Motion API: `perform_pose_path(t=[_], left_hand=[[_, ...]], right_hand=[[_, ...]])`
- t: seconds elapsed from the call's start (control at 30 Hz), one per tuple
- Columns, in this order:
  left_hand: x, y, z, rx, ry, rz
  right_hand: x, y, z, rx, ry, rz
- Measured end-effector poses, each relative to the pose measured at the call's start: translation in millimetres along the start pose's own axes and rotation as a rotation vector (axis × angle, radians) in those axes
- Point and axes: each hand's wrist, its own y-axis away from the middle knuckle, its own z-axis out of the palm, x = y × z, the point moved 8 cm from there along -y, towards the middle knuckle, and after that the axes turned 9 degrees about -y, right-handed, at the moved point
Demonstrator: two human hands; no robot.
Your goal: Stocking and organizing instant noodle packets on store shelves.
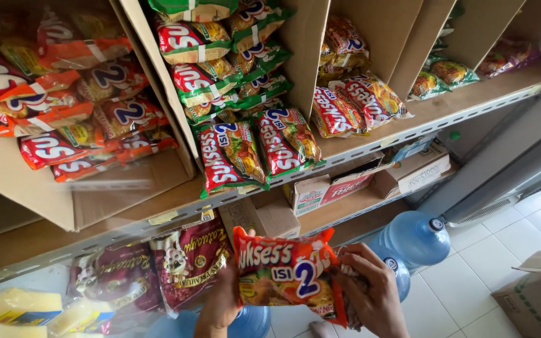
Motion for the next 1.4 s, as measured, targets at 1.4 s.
perform_pose_path(t=[1.4], left_hand=[[-23.4, -38.4, 67.4, 0.440, -0.690, -0.074]], right_hand=[[-85.5, 25.5, 79.3, 0.135, 0.455, -0.796]])
